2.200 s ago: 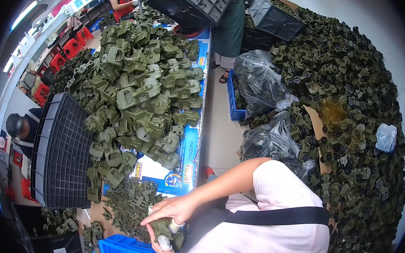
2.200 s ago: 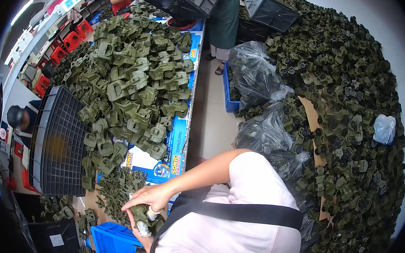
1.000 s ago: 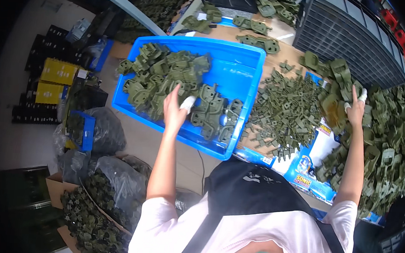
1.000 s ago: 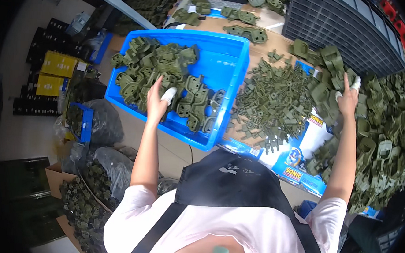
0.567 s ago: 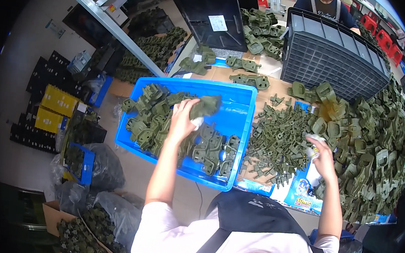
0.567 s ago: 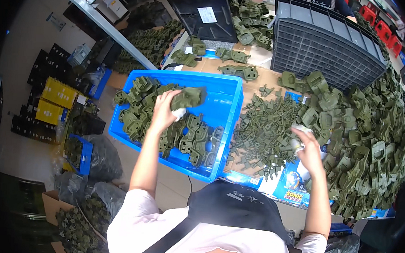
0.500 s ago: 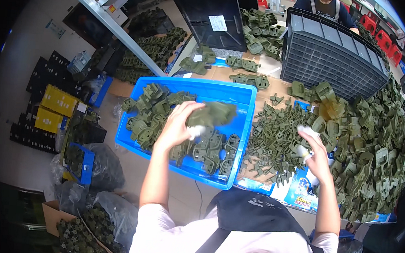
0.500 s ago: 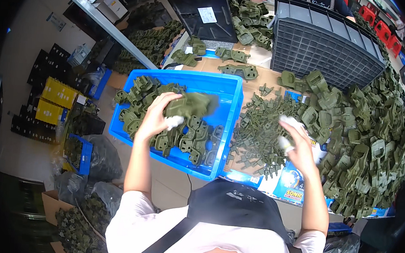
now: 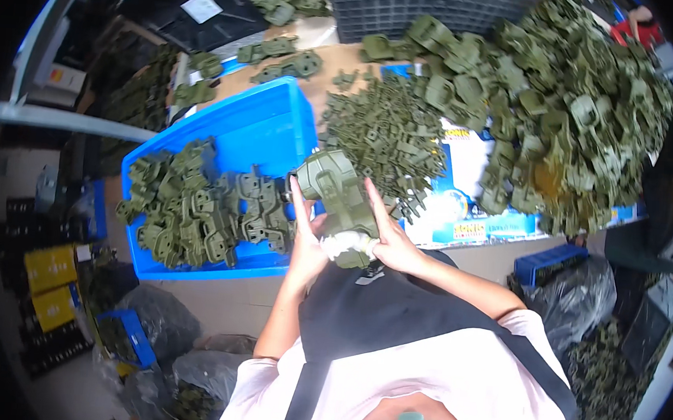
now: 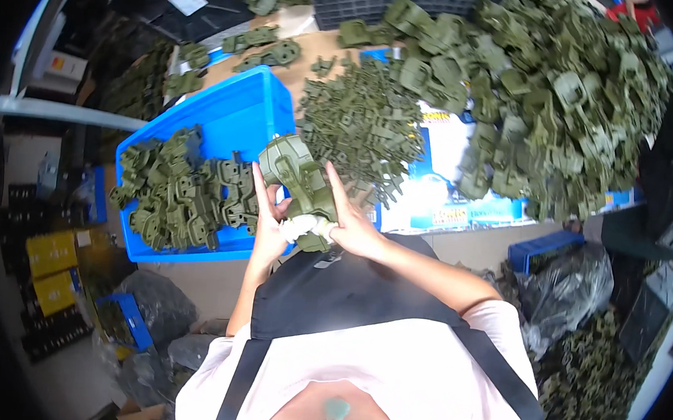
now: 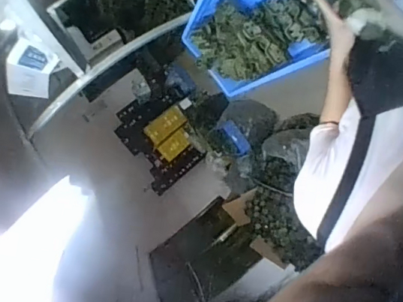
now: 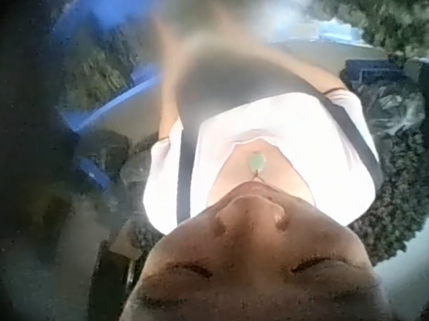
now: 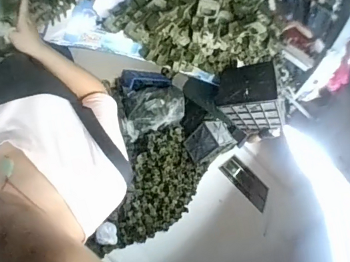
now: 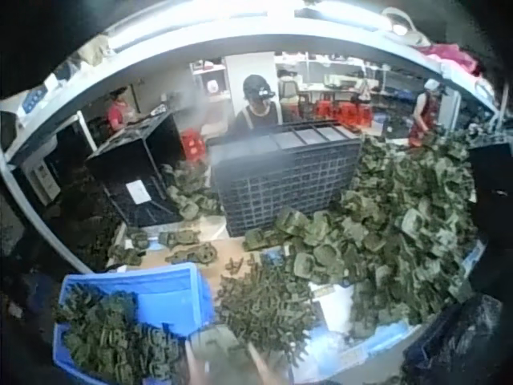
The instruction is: The person repeatedly picks up small green plastic components from a table and a blue bin, aligns them, and snaps them together by hand. The assembled units are placed back into the blue bin. The process continues with the same repetitive pick, align, and snap actions throughout the clip.
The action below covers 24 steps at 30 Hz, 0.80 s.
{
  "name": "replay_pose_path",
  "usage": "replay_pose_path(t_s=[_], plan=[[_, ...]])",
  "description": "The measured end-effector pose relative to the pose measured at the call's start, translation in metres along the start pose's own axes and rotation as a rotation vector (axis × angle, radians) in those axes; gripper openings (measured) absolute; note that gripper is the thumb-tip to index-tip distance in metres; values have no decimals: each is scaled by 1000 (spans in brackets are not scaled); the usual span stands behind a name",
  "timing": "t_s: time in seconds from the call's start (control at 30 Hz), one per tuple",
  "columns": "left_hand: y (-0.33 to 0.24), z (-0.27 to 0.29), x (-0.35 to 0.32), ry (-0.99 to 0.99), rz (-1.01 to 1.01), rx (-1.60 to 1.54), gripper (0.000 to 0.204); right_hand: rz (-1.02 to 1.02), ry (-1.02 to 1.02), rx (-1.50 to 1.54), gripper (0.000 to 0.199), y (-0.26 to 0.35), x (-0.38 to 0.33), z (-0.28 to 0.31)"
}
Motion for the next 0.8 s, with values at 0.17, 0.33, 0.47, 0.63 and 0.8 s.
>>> replay_pose_path(t_s=[0.17, 0.33, 0.47, 0.63, 0.8], plan=[[16, 6, 4, 114, -220, 73, 127, 14, 83, -3, 79, -5, 2, 32], [7, 33, 5, -10, -50, -323, 101, -211, -67, -407, 76, -48, 44, 82], [41, 45, 7, 91, 527, -691, 58, -40, -137, -806, 71, -84, 80, 88], [28, 15, -1, -17, 386, -621, 52, 59, -360, -1285, 43, -122, 111, 155], [-1, 0, -17, 35, 258, -283, 49, 108, -275, -980, 37, -94, 100, 178]])
Point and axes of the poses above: each hand's wrist, its own x-axis towards the middle knuckle, its own z-axis out of the back of the hand, y = z × x, the point moved 4 cm from there along x, towards the middle knuckle, and after that the axes turned 10 degrees about -y, right-handed, at the moved point
